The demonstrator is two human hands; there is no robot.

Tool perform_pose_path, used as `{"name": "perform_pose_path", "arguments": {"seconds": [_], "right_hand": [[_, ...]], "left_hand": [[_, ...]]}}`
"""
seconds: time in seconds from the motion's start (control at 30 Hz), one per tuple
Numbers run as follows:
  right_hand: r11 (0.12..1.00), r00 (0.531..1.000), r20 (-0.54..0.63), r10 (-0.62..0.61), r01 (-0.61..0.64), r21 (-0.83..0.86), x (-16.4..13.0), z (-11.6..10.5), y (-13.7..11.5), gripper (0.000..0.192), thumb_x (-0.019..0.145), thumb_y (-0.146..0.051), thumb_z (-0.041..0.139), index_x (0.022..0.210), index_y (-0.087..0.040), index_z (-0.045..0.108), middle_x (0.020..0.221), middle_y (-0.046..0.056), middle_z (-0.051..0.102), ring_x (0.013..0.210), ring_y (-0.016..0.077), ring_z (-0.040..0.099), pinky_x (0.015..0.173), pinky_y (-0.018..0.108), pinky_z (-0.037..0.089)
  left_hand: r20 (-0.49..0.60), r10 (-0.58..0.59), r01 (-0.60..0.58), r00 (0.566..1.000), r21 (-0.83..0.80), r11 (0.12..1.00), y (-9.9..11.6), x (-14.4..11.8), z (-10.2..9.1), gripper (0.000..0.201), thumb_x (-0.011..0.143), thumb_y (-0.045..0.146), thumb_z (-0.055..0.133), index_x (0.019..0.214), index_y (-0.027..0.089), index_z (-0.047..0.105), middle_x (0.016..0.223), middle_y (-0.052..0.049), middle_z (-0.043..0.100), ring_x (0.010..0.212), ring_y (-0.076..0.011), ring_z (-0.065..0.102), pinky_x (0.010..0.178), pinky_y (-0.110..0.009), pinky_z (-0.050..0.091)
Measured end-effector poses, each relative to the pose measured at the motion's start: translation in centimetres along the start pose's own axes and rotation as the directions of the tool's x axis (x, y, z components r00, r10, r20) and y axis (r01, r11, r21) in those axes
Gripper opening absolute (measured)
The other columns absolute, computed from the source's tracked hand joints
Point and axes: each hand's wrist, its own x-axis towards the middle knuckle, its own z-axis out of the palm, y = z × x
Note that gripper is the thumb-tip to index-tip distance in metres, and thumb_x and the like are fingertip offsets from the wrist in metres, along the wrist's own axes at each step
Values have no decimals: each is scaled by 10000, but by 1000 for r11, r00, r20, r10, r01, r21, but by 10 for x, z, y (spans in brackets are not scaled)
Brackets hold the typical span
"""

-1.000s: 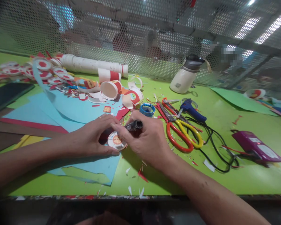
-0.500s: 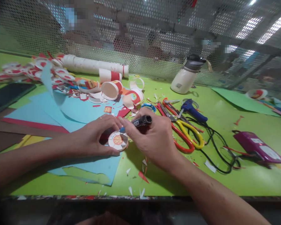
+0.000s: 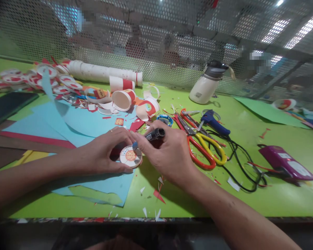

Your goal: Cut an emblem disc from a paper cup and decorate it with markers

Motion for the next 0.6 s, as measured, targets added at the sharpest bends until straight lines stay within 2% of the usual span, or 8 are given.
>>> {"name": "perform_pose_path", "arguments": {"seconds": [0.4,0.6], "right_hand": [[999,1000,4,-26,26,-19,-1,1,2,245,795,-272,706,622,-157,578,493,-64,496,445,56,401,426,187,313],[999,999,32,-36,36,15,-1,3,1,275,812,-277,687,604,-155,554,509,-62,458,464,55,354,442,195,302]], "left_hand": [[1,27,-27,1000,13,1000,-4,0,1,352,681,420,725,860,208,510,937,-61,550,887,-242,487,727,-383,421],[-7,22,-22,1000,19,1000,-1,1,1,322,676,398,722,810,201,505,849,-39,526,829,-225,476,680,-353,400]]}}
